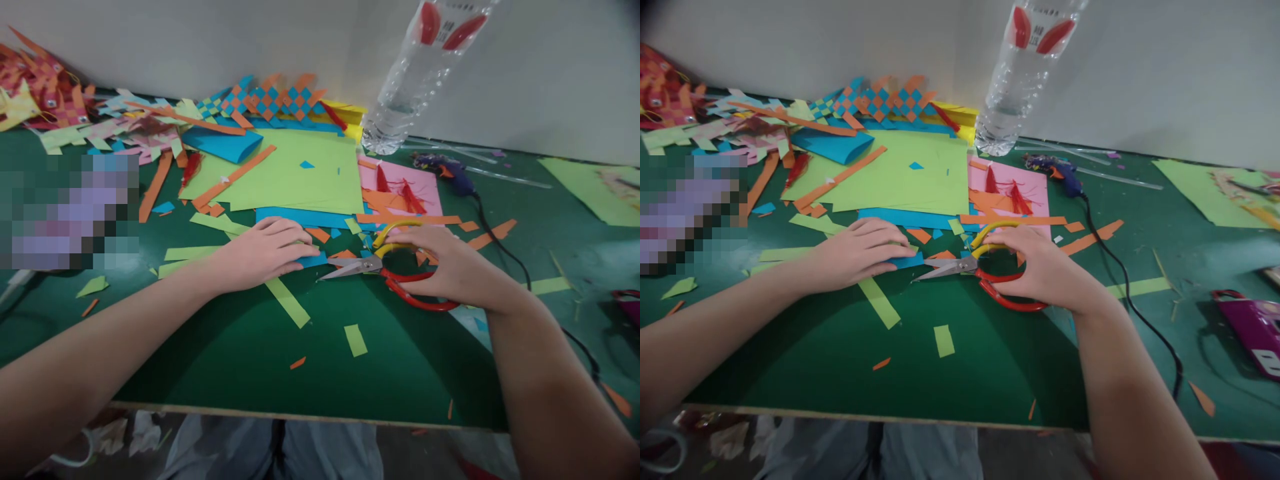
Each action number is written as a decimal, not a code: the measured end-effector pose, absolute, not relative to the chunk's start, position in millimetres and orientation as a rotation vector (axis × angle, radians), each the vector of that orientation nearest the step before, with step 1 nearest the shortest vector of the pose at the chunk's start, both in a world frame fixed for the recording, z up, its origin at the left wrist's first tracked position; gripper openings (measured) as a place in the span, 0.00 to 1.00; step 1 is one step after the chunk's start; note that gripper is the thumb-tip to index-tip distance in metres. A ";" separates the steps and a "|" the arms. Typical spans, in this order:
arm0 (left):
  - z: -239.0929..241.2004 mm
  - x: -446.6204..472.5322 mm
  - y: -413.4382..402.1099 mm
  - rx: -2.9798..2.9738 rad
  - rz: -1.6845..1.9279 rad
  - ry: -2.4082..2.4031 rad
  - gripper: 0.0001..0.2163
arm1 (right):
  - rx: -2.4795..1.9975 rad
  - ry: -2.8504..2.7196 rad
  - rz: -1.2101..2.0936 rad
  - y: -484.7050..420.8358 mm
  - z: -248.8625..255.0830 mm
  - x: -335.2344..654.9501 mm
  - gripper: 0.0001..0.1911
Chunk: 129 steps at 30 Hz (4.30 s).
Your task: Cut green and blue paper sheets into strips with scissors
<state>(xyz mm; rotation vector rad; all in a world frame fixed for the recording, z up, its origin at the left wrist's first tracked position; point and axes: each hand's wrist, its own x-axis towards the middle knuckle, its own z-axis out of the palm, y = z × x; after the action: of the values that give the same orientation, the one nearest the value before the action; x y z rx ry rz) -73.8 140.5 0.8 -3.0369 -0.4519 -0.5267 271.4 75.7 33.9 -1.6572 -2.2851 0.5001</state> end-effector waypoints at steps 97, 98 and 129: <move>-5.2 -69.2 143.1 -3.188 -0.415 -0.709 0.18 | -1.391 -2.482 0.352 70.7 25.7 253.7 0.25; -4.7 -69.5 142.8 -3.187 -0.420 -0.704 0.18 | -1.397 -2.477 0.350 70.5 25.8 253.8 0.25; 5.2 -78.9 139.1 -3.128 -0.346 -0.606 0.17 | -1.513 -2.462 0.380 70.5 28.3 261.2 0.26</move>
<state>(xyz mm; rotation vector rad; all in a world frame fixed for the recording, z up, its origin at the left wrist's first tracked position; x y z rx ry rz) -78.9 139.1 5.2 -3.1276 -0.6064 -0.3463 261.2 70.5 28.3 -1.5133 -2.4621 0.3796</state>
